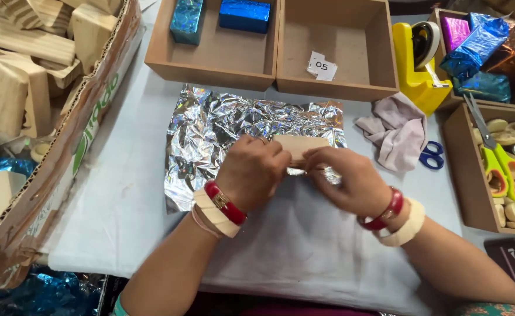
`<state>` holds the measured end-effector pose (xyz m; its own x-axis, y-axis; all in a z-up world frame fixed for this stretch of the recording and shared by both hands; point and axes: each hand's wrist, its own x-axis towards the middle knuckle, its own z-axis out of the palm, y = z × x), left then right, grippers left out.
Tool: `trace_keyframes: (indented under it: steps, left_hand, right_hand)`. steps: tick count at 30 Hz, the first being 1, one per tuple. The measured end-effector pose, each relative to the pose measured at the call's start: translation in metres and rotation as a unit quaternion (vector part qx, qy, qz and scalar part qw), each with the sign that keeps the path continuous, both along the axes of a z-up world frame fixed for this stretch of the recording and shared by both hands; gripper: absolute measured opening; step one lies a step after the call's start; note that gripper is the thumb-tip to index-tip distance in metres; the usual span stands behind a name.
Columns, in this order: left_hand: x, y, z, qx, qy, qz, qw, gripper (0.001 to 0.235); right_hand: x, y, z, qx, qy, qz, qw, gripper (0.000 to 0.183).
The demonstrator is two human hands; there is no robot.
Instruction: The person wraps a small wooden block in shiny blue foil, folding the edges and securing them with clear tape. They then use scissors to trim the excess foil and place the wrapped block into a cardboard box.
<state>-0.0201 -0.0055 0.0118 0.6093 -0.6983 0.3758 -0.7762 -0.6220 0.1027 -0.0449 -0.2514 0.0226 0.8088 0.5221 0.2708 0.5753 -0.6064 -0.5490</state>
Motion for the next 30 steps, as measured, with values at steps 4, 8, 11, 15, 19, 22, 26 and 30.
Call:
trace_keyframes:
  steps: [4,8,11,15,19,22,26,30]
  left_hand:
    - [0.011,0.002,0.0,-0.17,0.038,0.003,0.985,0.017]
    - [0.02,-0.001,-0.011,-0.221,0.068,0.03,0.973,0.017]
    - [0.022,0.001,-0.016,-0.206,0.126,0.076,0.967,0.016]
    - [0.026,0.001,-0.021,-0.233,0.149,0.082,0.957,0.016]
    - [0.027,0.001,-0.02,-0.238,0.133,0.072,0.959,0.017]
    - [0.024,0.002,-0.009,-0.221,0.192,0.097,0.951,0.015]
    - [0.023,0.01,-0.002,-0.226,0.157,0.064,0.959,0.008]
    - [0.017,0.015,0.011,-0.13,0.109,0.039,0.985,0.023]
  right_hand:
    - [0.02,-0.052,-0.003,0.223,0.19,-0.022,0.956,0.029]
    - [0.015,-0.042,0.04,0.15,0.151,0.015,0.977,0.043]
    - [0.007,-0.015,0.046,-0.035,0.012,0.016,0.999,0.067]
    - [0.009,-0.008,0.023,-0.066,-0.021,-0.007,0.998,0.041]
    - [0.018,-0.016,0.007,-0.024,0.03,-0.105,0.994,0.02]
    - [0.033,-0.027,0.0,0.036,0.054,-0.082,0.995,0.013]
    - [0.048,-0.038,-0.024,0.094,0.003,-0.039,0.995,0.013]
    - [0.056,-0.042,-0.042,0.182,0.131,-0.085,0.971,0.012]
